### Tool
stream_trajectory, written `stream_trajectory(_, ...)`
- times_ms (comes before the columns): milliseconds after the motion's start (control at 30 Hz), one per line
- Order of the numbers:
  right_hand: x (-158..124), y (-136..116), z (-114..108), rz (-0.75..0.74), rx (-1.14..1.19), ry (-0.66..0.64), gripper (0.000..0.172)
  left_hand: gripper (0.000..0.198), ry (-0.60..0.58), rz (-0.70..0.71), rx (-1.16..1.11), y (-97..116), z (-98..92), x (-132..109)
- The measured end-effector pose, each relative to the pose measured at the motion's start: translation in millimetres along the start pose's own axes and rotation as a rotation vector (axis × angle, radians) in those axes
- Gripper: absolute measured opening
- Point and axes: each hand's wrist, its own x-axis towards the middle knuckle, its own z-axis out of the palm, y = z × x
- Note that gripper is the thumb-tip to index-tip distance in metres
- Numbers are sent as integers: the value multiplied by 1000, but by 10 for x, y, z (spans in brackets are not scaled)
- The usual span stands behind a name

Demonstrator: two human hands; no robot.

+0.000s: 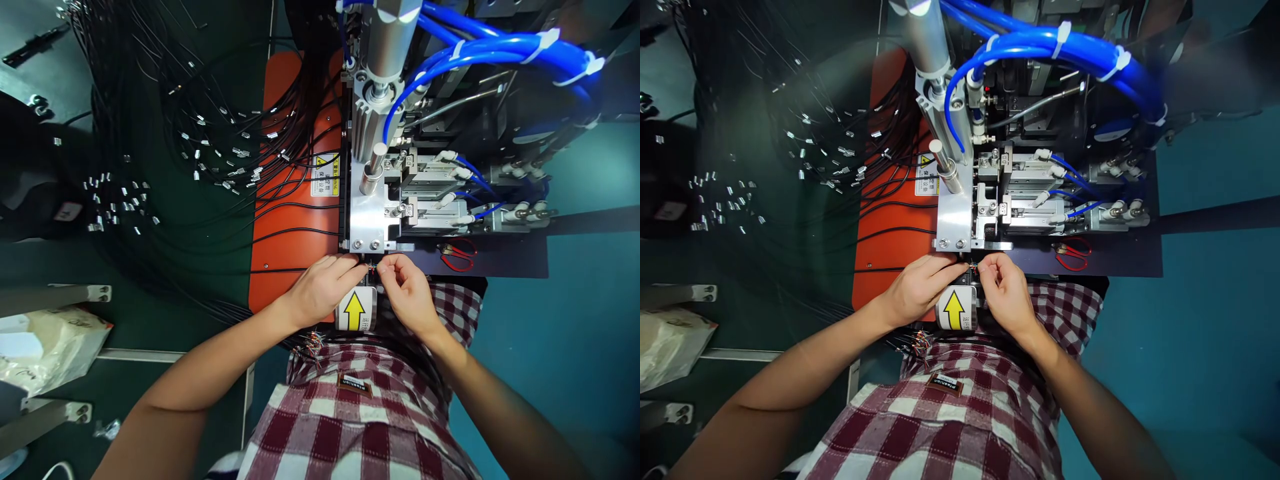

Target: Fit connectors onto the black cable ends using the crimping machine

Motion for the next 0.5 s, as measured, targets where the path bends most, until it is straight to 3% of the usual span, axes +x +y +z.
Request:
stream_trajectory(267, -7, 22, -12, 3, -127, 24, 17, 30, 3, -6, 1, 4, 7, 7)
stream_trajectory(500, -24, -13, -40, 17, -31, 61, 16, 30, 9, -2, 11, 12, -3, 15)
